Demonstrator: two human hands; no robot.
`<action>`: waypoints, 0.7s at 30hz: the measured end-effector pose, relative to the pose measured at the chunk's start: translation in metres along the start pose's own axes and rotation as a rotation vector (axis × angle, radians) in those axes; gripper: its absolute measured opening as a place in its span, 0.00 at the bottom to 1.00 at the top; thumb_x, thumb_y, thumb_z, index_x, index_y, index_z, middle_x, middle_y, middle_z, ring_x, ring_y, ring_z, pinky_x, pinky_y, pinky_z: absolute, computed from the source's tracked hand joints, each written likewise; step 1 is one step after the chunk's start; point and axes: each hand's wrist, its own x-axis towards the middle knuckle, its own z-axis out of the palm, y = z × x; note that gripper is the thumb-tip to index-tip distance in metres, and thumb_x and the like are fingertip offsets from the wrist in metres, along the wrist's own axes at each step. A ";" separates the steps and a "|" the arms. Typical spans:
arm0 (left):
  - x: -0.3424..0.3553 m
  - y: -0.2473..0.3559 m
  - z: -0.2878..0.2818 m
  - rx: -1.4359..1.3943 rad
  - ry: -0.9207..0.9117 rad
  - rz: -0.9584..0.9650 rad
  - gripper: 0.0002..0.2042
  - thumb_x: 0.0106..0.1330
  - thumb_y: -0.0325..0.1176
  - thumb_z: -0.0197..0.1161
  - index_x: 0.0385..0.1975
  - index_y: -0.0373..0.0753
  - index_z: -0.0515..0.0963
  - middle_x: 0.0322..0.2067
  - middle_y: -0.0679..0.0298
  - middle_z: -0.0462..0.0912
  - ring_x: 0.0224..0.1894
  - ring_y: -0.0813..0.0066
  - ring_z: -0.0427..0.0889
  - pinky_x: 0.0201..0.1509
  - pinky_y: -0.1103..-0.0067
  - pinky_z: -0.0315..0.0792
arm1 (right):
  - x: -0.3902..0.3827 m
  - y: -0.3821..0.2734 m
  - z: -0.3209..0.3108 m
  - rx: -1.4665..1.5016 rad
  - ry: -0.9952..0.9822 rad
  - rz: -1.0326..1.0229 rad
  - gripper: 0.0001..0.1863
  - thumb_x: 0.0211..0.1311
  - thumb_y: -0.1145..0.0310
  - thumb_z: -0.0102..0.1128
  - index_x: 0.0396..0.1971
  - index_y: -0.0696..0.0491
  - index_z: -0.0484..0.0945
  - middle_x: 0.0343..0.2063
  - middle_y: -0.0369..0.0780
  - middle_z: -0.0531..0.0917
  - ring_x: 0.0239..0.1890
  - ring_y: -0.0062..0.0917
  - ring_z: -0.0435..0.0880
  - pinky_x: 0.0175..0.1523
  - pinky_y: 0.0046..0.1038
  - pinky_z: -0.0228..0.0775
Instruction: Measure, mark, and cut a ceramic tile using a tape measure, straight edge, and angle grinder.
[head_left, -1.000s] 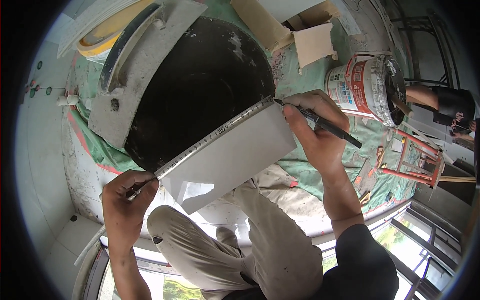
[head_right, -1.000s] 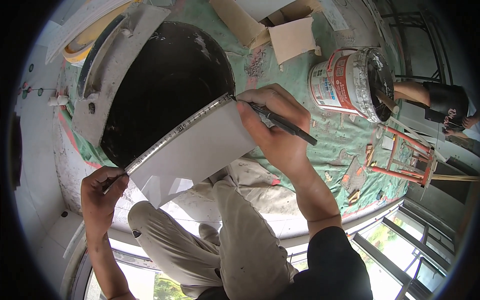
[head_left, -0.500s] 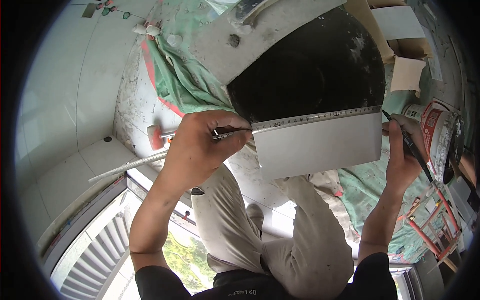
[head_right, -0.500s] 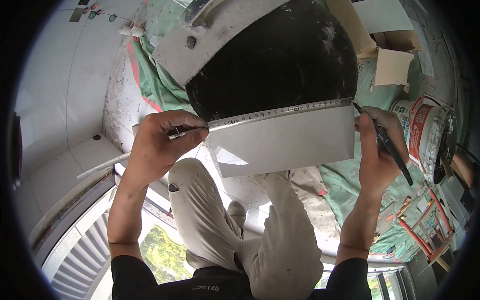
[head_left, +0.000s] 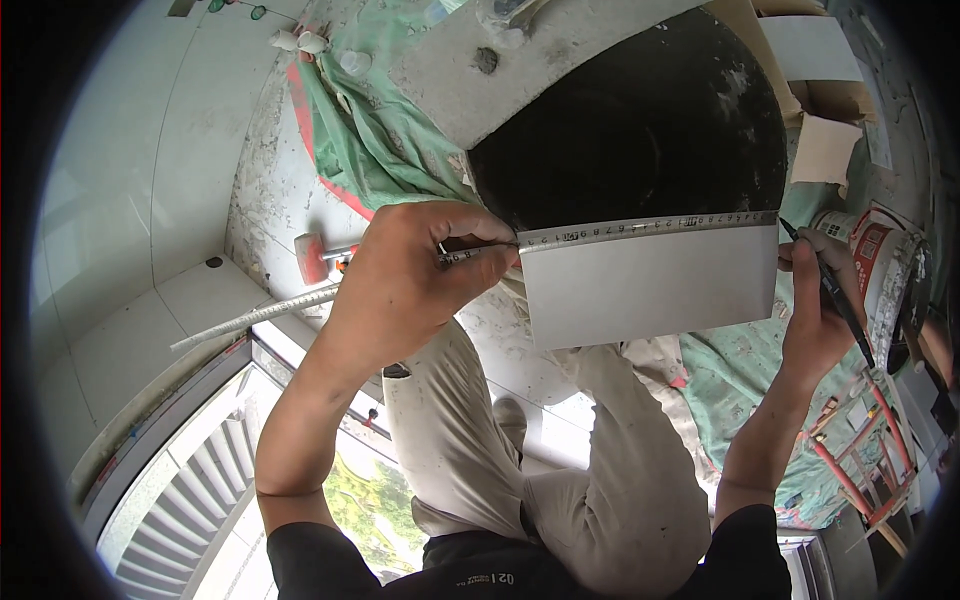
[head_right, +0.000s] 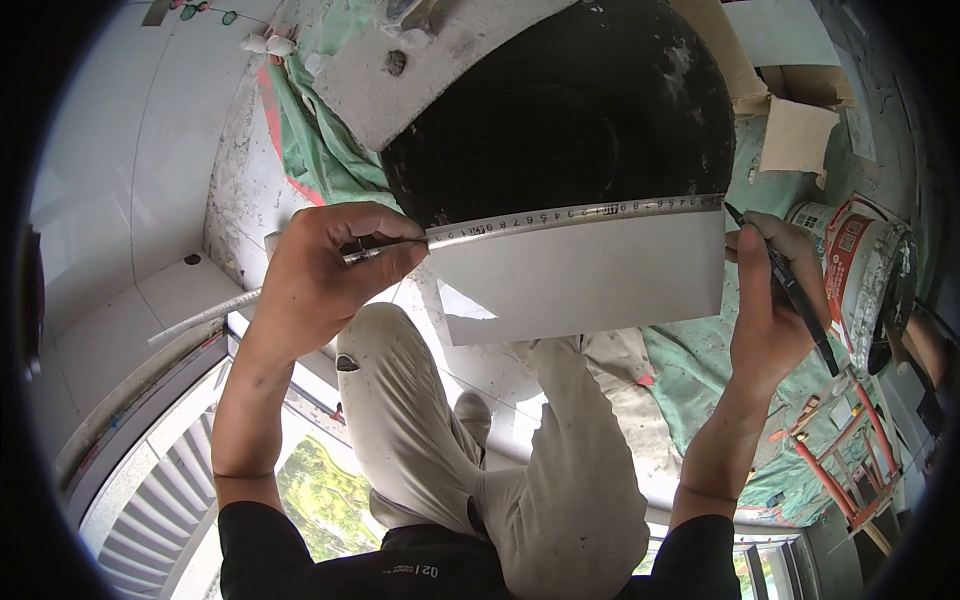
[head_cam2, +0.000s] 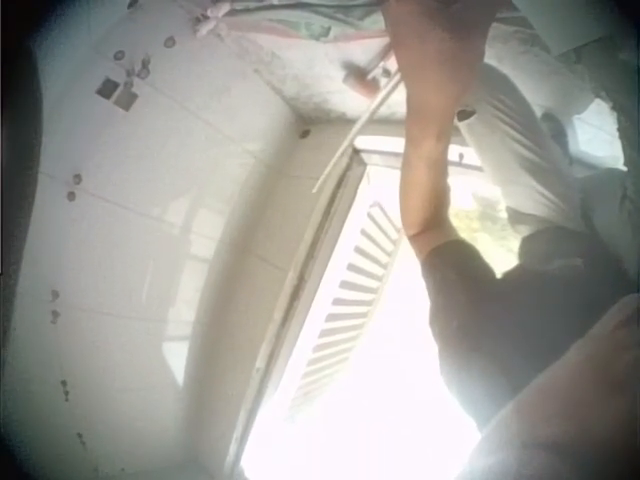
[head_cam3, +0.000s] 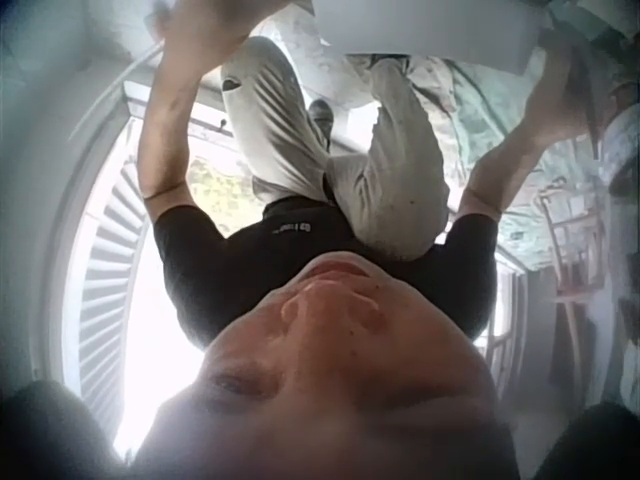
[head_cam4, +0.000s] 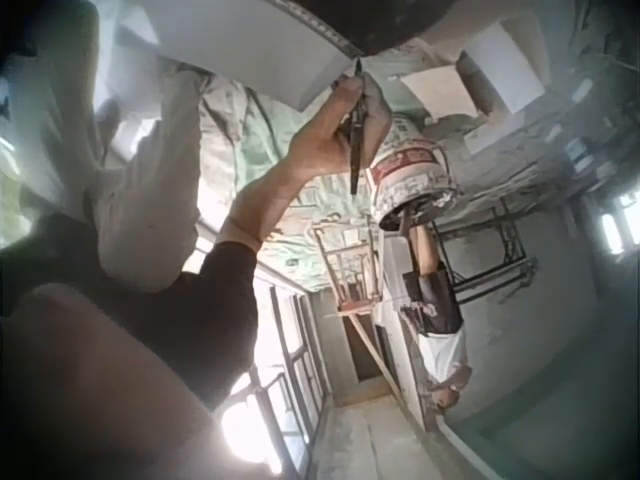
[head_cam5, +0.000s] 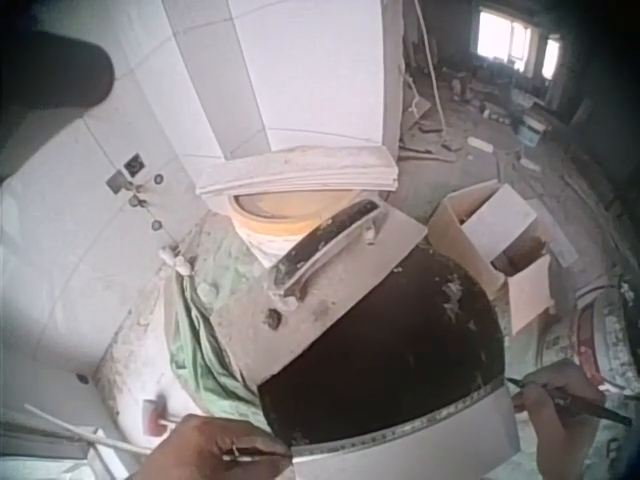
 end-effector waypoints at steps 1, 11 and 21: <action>0.000 -0.001 0.001 -0.012 0.006 -0.014 0.07 0.74 0.26 0.76 0.45 0.30 0.89 0.36 0.61 0.92 0.39 0.79 0.88 0.48 0.77 0.81 | 0.000 -0.001 0.001 0.010 0.013 0.007 0.07 0.78 0.78 0.69 0.48 0.64 0.87 0.42 0.43 0.89 0.39 0.24 0.92 0.46 0.28 0.90; 0.000 0.000 0.001 -0.018 0.025 -0.027 0.07 0.73 0.27 0.77 0.44 0.30 0.89 0.36 0.61 0.93 0.39 0.78 0.89 0.48 0.78 0.82 | 0.001 -0.004 0.005 -0.001 0.025 0.014 0.08 0.78 0.77 0.69 0.48 0.66 0.88 0.38 0.43 0.90 0.37 0.25 0.91 0.48 0.27 0.86; 0.003 -0.001 0.006 -0.041 0.035 -0.028 0.05 0.73 0.23 0.73 0.43 0.27 0.88 0.33 0.61 0.90 0.37 0.80 0.87 0.45 0.80 0.79 | 0.001 -0.001 0.001 0.033 0.029 0.007 0.06 0.73 0.79 0.73 0.45 0.63 0.88 0.39 0.42 0.90 0.36 0.24 0.89 0.44 0.25 0.82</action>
